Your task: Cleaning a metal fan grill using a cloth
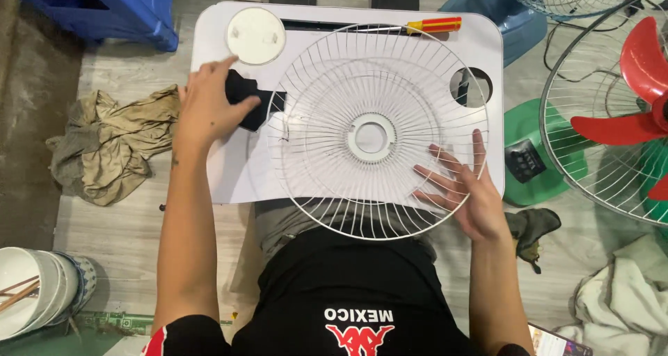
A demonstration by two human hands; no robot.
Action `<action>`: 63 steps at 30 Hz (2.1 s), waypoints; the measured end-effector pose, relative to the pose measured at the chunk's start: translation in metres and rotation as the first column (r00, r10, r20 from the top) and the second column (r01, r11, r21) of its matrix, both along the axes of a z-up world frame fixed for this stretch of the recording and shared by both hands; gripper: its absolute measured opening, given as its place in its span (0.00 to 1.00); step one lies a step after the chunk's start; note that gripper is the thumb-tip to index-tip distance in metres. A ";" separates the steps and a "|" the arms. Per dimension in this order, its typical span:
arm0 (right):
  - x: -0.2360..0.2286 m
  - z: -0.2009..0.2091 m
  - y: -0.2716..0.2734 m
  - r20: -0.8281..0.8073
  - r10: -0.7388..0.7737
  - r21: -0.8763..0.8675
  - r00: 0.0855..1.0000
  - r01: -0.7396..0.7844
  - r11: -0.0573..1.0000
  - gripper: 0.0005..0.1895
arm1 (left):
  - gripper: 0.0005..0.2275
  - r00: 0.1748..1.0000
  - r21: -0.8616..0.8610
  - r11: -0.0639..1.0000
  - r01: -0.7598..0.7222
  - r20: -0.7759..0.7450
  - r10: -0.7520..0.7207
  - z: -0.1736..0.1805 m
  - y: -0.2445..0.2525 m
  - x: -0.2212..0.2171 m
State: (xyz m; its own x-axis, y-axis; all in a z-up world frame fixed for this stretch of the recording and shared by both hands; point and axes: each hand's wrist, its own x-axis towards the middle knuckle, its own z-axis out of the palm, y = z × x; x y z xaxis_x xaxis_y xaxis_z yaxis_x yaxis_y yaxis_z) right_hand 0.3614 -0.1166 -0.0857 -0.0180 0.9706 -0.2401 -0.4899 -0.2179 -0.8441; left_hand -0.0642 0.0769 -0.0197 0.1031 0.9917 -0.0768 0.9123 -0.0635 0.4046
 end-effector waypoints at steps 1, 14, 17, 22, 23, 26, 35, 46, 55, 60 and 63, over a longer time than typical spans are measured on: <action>-0.003 0.004 -0.001 0.001 0.002 -0.001 1.000 -0.002 1.000 0.40 | 0.35 1.000 -0.001 1.000 -0.002 0.001 0.002 -0.004 -0.009 -0.003; -0.031 0.098 -0.005 0.748 -0.395 0.460 0.533 0.013 0.888 0.40 | 0.12 0.948 0.604 0.795 -0.062 0.284 -0.142 0.049 -0.060 -0.012; -0.069 0.119 0.020 0.828 -0.283 0.440 0.484 -0.247 0.864 0.41 | 0.14 0.827 0.560 0.823 -0.100 0.506 -0.244 0.063 -0.076 0.026; -0.122 0.125 0.067 0.933 -0.185 0.339 0.309 -0.577 0.743 0.48 | 0.15 0.658 0.338 0.938 0.083 0.688 -0.306 0.063 -0.091 0.093; -0.128 0.131 0.074 0.915 -0.189 0.377 0.357 -0.588 0.715 0.40 | 0.11 0.659 0.296 0.943 0.154 0.680 -0.321 0.066 -0.093 0.096; -0.127 0.129 0.105 0.903 -0.217 0.413 0.371 -0.610 0.676 0.32 | 0.10 0.699 0.327 0.930 0.168 0.626 -0.346 0.045 -0.089 0.084; -0.125 0.062 0.189 0.856 -0.496 0.302 -0.146 -0.637 0.709 0.25 | 0.37 0.350 0.031 0.999 -0.016 0.937 -0.023 -0.041 -0.096 0.043; -0.191 0.036 0.117 0.910 -0.415 0.213 0.007 -0.867 0.452 0.21 | 0.41 0.076 0.048 0.999 -0.004 0.996 -0.047 -0.077 -0.102 0.051; -0.145 0.025 0.159 0.918 -0.318 -0.042 -0.236 -0.856 0.515 0.39 | 0.40 0.114 0.070 0.998 0.001 0.991 -0.070 -0.074 -0.098 0.055; -0.114 0.039 0.185 0.949 -0.261 0.034 -0.179 -0.762 0.646 0.30 | 0.41 0.125 0.057 0.998 0.013 0.990 -0.058 -0.072 -0.099 0.055; -0.083 0.041 0.201 0.956 -0.261 0.103 -0.132 -0.683 0.723 0.21 | 0.40 0.107 0.042 0.999 0.022 0.993 -0.044 -0.071 -0.099 0.054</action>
State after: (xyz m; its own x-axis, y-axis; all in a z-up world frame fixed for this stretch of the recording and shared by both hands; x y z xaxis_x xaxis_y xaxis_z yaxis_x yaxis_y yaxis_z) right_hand 0.2789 0.0844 -0.0450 -0.4881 0.8601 0.1484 0.8198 0.5101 -0.2601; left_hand -0.0104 -0.0220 -0.0910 0.1092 0.9847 0.1360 -0.3060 -0.0969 0.9471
